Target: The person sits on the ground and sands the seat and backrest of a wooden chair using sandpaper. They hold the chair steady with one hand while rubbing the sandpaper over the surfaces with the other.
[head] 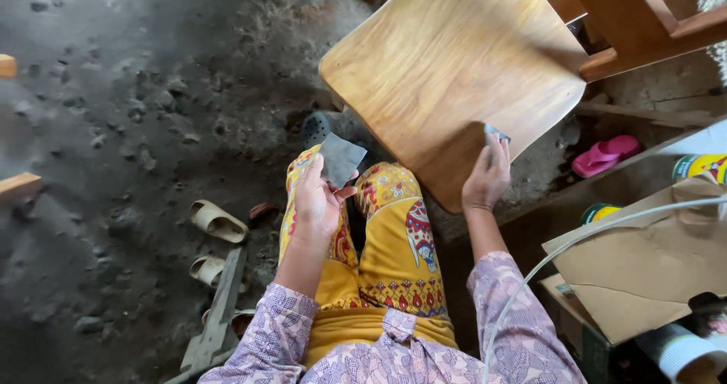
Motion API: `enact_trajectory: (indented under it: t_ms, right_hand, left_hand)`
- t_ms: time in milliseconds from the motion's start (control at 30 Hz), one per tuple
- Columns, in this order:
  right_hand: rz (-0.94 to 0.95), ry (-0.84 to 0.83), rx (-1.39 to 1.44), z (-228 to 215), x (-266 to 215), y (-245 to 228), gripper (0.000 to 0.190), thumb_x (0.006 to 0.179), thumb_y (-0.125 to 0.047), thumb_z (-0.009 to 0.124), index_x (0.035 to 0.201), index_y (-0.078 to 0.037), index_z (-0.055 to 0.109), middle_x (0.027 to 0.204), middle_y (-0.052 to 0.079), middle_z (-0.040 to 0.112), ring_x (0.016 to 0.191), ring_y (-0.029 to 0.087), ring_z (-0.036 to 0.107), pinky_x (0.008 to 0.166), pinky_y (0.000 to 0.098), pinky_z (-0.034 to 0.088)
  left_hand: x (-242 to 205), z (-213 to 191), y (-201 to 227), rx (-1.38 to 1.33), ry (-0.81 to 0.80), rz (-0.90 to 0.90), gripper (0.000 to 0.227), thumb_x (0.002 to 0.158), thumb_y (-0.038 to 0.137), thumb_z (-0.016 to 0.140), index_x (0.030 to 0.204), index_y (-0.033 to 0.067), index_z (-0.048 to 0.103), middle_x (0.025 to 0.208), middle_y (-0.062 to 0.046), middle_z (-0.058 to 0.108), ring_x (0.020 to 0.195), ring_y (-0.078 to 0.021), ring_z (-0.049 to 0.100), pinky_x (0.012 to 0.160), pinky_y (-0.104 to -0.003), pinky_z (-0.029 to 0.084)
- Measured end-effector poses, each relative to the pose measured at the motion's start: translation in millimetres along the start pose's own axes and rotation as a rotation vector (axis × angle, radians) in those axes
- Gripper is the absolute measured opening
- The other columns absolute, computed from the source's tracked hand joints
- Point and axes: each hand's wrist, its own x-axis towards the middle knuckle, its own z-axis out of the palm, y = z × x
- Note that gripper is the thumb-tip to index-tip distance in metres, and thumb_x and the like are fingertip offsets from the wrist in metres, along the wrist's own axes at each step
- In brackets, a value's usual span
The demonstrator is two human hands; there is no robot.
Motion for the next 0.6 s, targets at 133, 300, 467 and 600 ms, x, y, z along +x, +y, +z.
enact_trajectory:
  t_ms: [133,300,467,600]
  right_hand:
    - [0.923,0.087,1.045,-9.7,-2.3,8.1,0.027,0.097,-0.031,0.074,0.117,-0.013,0.070,0.124,0.014,0.072,0.114,0.032,0.072,0.092,0.0512,0.064]
    - [1.336,-0.038,1.273,-57.4,-2.8,-64.7,0.026,0.092,-0.029,0.075,0.103,-0.010,0.061,0.103,0.012,0.073,0.083,0.036,0.077,0.063,0.0544,0.067]
    - [1.293,-0.202,1.307,-82.1,-19.5,-102.4,0.018,0.093,-0.028,0.074,0.093,-0.012,0.065,0.095,0.009,0.078,0.080,0.027,0.079,0.066,0.0542,0.065]
    - [1.173,-0.241,1.330,-96.3,-23.2,-145.2,0.015,0.094,-0.021,0.073,0.095,-0.008,0.065,0.093,0.014,0.076,0.083,0.031,0.078,0.071,0.0509,0.066]
  left_hand:
    - [-13.3,-8.9,-6.7,0.062,-0.014,0.015,0.029,0.100,0.039,0.060,0.097,0.0123,0.069,0.099,-0.017,0.078,0.082,-0.0333,0.078,0.057,-0.043,0.068]
    - [-7.8,-10.6,-25.6,0.164,-0.065,0.034,0.030,0.102,0.039,0.057,0.106,0.0119,0.070,0.100,-0.016,0.078,0.081,-0.0321,0.078,0.057,-0.042,0.067]
    - [-6.9,-8.7,-47.7,0.278,-0.076,0.103,0.027,0.102,0.032,0.060,0.119,0.0125,0.066,0.099,-0.011,0.077,0.078,-0.0269,0.077,0.054,-0.038,0.067]
    - [-8.2,-4.5,-65.2,0.355,-0.110,0.141,0.028,0.102,0.025,0.062,0.124,0.0084,0.065,0.099,-0.010,0.077,0.077,-0.0240,0.076,0.055,-0.034,0.067]
